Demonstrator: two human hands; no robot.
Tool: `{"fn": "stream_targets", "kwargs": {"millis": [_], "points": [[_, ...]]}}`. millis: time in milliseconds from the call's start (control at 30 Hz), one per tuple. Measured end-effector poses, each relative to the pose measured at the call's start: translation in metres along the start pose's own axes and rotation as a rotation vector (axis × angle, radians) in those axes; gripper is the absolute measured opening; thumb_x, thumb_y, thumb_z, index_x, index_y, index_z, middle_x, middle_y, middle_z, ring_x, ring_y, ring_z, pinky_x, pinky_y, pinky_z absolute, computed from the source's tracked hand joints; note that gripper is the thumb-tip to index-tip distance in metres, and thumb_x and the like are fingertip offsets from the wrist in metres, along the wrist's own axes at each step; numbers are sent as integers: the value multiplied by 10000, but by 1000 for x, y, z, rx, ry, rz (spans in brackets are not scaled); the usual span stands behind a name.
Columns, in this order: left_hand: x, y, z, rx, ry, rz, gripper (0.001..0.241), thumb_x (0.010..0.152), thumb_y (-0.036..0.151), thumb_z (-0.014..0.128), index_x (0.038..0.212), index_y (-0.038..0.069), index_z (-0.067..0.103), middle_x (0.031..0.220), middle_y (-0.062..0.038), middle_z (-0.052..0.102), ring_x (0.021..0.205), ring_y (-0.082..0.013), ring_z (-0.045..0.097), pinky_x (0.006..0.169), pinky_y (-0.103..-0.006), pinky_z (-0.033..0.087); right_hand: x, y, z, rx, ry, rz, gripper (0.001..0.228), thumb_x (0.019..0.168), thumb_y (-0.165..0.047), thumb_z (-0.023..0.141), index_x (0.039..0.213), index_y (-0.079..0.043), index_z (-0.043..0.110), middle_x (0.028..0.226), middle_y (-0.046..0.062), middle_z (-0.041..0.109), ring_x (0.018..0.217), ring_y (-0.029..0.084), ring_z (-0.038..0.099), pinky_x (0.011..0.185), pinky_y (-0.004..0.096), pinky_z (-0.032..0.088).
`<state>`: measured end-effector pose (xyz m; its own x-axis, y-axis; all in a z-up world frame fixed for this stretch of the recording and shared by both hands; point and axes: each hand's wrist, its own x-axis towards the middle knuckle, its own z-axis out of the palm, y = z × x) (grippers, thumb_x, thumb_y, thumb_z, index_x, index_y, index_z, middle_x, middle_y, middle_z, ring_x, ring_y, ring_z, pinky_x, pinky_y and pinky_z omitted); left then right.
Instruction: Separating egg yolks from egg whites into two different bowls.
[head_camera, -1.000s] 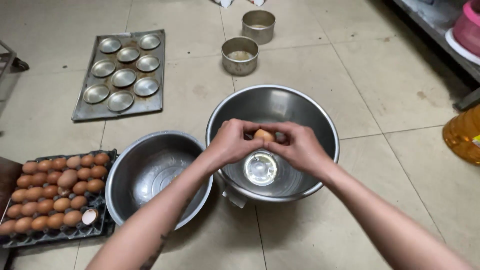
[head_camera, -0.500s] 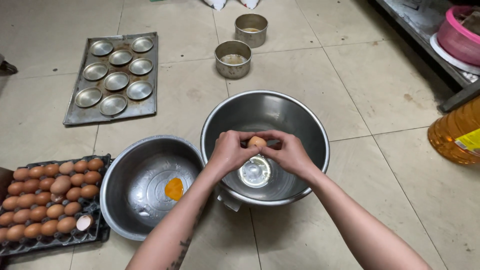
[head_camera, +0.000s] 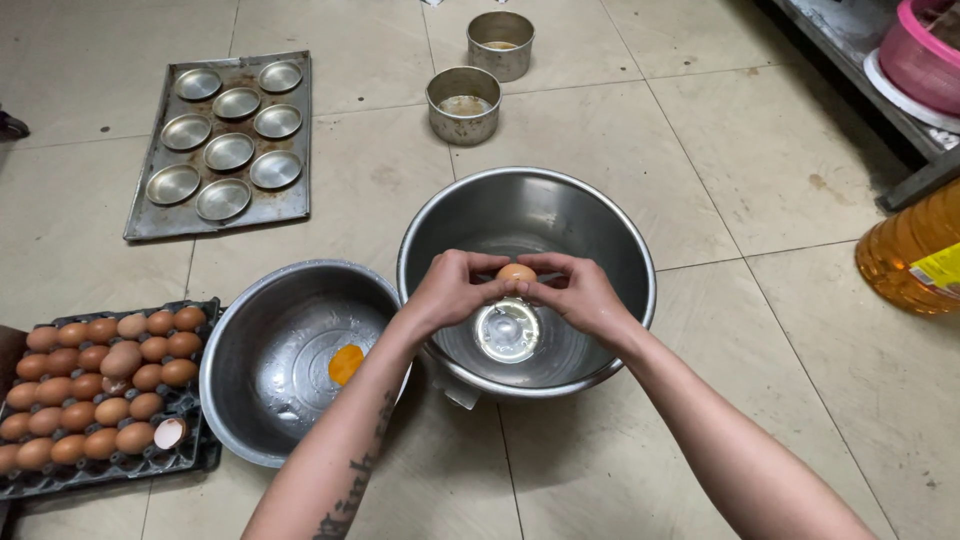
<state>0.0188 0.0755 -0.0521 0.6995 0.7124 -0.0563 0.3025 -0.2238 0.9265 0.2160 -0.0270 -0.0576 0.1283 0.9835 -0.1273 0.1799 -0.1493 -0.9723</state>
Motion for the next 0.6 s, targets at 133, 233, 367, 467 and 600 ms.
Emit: {"fn": "stream_targets", "kwargs": {"millis": [133, 233, 367, 467, 600], "points": [[0, 2, 3, 9, 24, 13, 566, 772, 389, 838, 1217, 52, 747, 1027, -127, 818, 937, -164, 798, 804, -302, 616, -2, -8, 5, -129, 40, -25, 473, 865, -222, 796, 1288, -37, 691, 1134, 88, 787, 963, 136, 757, 832, 282, 608], [-3, 6, 9, 156, 84, -2, 550, 750, 347, 865, 1200, 57, 741, 1015, -140, 800, 896, -187, 798, 789, -318, 617, -2, -7, 10, -246, 91, -46, 448, 843, -228, 800, 1246, -50, 719, 1074, 83, 806, 894, 131, 759, 775, 293, 613], [-4, 12, 14, 166, 171, 30, 460, 741, 270, 824, 1167, 103, 772, 988, -143, 801, 906, -203, 800, 820, -325, 614, -1, -13, 15, -329, 183, -58, 411, 812, -204, 785, 1196, -63, 739, 1045, 81, 807, 834, 147, 769, 743, 305, 608], [-5, 14, 15, 173, 199, 17, 443, 731, 278, 825, 1145, 125, 783, 987, -146, 794, 917, -226, 791, 826, -341, 607, -2, -15, 15, -331, 201, -55, 402, 804, -197, 780, 1181, -61, 742, 1032, 80, 806, 832, 146, 770, 742, 303, 609], [-5, 14, 16, 125, 202, -11, 438, 725, 289, 815, 1133, 133, 784, 988, -140, 795, 923, -231, 798, 820, -349, 610, -1, -14, 15, -322, 203, -67, 386, 803, -186, 776, 1165, -55, 745, 1018, 78, 805, 833, 138, 774, 738, 301, 610]]}}
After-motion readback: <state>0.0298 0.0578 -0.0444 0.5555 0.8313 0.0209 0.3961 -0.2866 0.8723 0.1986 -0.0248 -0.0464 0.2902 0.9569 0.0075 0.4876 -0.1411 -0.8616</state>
